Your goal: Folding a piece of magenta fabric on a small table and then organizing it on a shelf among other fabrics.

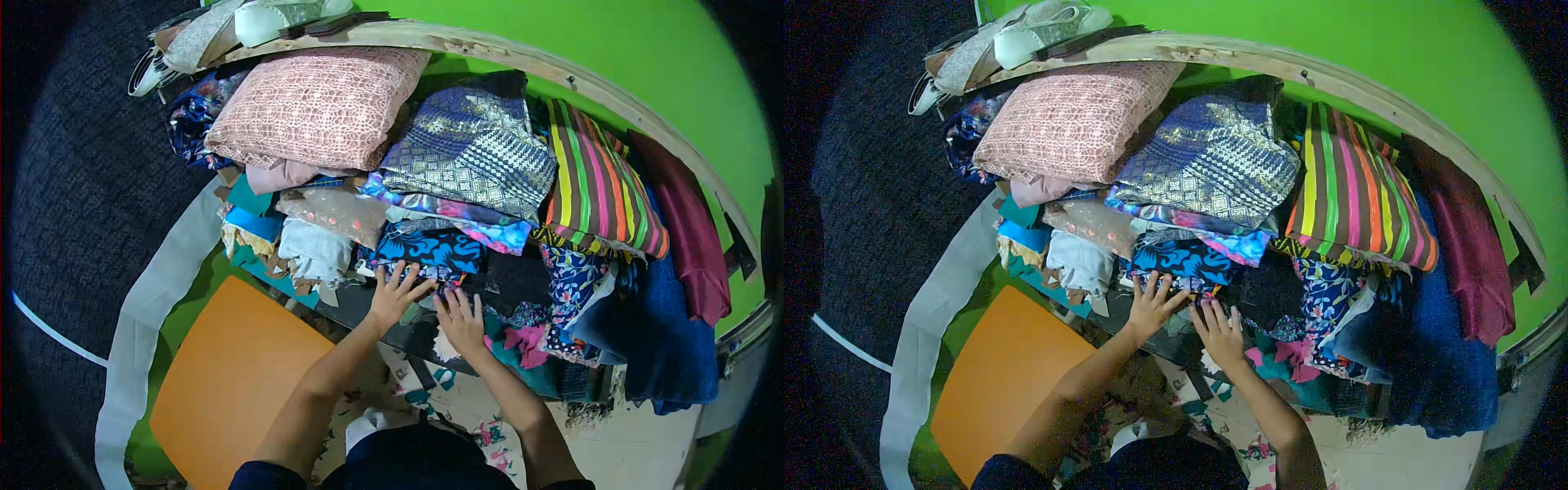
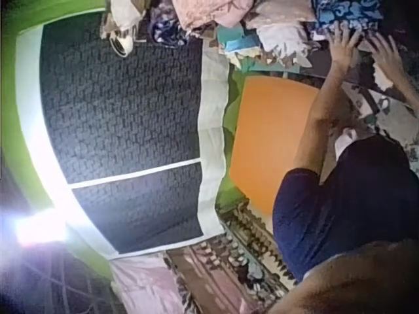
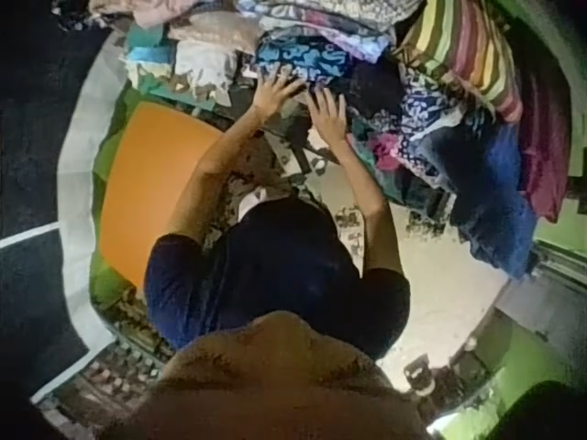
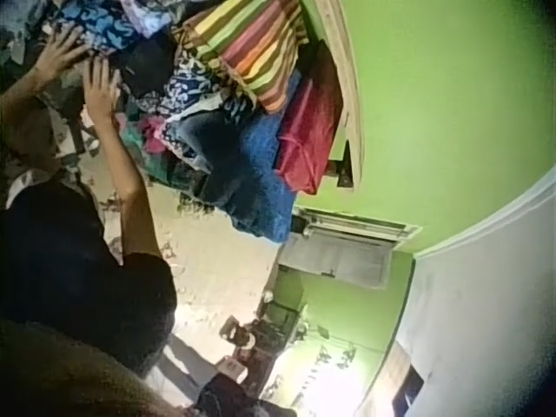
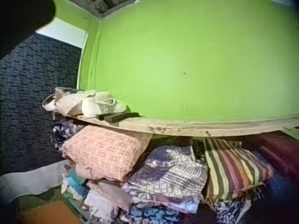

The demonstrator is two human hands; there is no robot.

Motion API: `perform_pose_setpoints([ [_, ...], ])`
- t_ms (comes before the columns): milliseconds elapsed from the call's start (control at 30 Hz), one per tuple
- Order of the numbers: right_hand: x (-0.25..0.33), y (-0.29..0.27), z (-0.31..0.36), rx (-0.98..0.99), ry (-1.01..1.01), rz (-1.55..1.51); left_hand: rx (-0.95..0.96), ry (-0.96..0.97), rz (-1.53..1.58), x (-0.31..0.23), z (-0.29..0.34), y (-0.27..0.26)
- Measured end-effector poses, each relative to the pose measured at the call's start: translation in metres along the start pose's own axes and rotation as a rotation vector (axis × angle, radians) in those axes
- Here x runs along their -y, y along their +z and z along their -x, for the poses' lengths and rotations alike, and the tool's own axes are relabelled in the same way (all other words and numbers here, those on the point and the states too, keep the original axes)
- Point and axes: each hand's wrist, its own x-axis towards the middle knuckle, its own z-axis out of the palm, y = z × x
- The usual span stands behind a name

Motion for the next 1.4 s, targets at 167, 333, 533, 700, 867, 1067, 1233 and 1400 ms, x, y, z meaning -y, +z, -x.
perform_pose_setpoints([
  [167, -0.005, 0.004, -0.014, -0.004, 0.007, 0.061, 0.001, 0.009, 0.003, 0.005, 0.001, -0.004],
  [333, -0.015, 0.001, -0.03, -0.084, -0.015, -0.016, -0.049, -0.013, 0.06, 0.006, -0.012, -0.014],
  [533, -0.019, -0.007, -0.044, -0.137, -0.004, -0.035, 0.035, -0.004, 0.025, 0.012, -0.02, -0.024],
  [700, -0.018, -0.009, -0.04, -0.118, -0.01, -0.079, -0.016, 0.015, 0.04, 0.01, -0.016, -0.02],
  [867, -0.013, -0.012, -0.03, -0.154, -0.019, -0.127, -0.012, 0.063, -0.005, 0.005, -0.003, -0.023],
  [1067, -0.009, -0.013, -0.024, -0.159, -0.022, -0.178, -0.04, 0.037, 0.005, -0.009, -0.005, -0.028],
  [1233, -0.015, -0.011, -0.033, -0.065, 0.004, -0.079, 0.004, -0.053, 0.099, -0.013, -0.03, -0.037],
  [1400, -0.019, -0.007, -0.037, -0.071, -0.034, -0.053, 0.0, -0.057, 0.075, -0.01, -0.045, -0.048],
])
